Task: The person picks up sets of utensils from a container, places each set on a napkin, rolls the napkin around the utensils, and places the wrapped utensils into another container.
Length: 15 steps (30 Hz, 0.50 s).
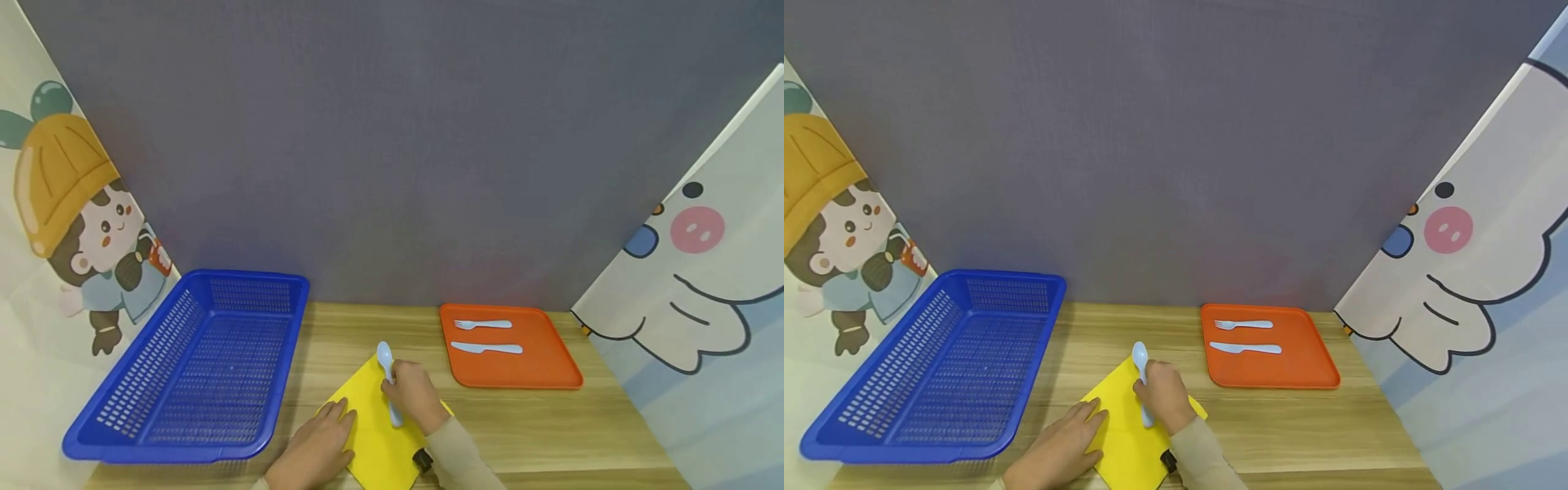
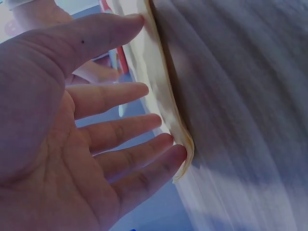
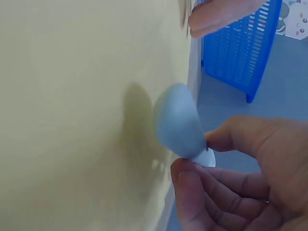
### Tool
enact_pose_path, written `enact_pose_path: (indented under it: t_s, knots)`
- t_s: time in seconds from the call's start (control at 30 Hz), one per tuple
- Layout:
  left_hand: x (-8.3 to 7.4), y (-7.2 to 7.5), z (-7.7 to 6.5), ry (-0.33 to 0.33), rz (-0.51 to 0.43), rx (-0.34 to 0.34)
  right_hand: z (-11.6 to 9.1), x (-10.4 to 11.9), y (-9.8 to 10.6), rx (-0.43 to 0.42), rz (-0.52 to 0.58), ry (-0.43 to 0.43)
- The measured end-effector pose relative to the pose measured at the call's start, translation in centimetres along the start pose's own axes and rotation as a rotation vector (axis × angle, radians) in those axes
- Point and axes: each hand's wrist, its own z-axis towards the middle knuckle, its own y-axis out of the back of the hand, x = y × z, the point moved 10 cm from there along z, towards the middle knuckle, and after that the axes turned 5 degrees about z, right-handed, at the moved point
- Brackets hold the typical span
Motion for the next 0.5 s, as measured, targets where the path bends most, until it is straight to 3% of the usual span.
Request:
enact_pose_path:
  t_s: [0.5]
  knots:
    - [0.2,-0.6,0.0,0.012,0.007,0.036,0.6,0.9,-2.1,0.011,0.013,-0.054]
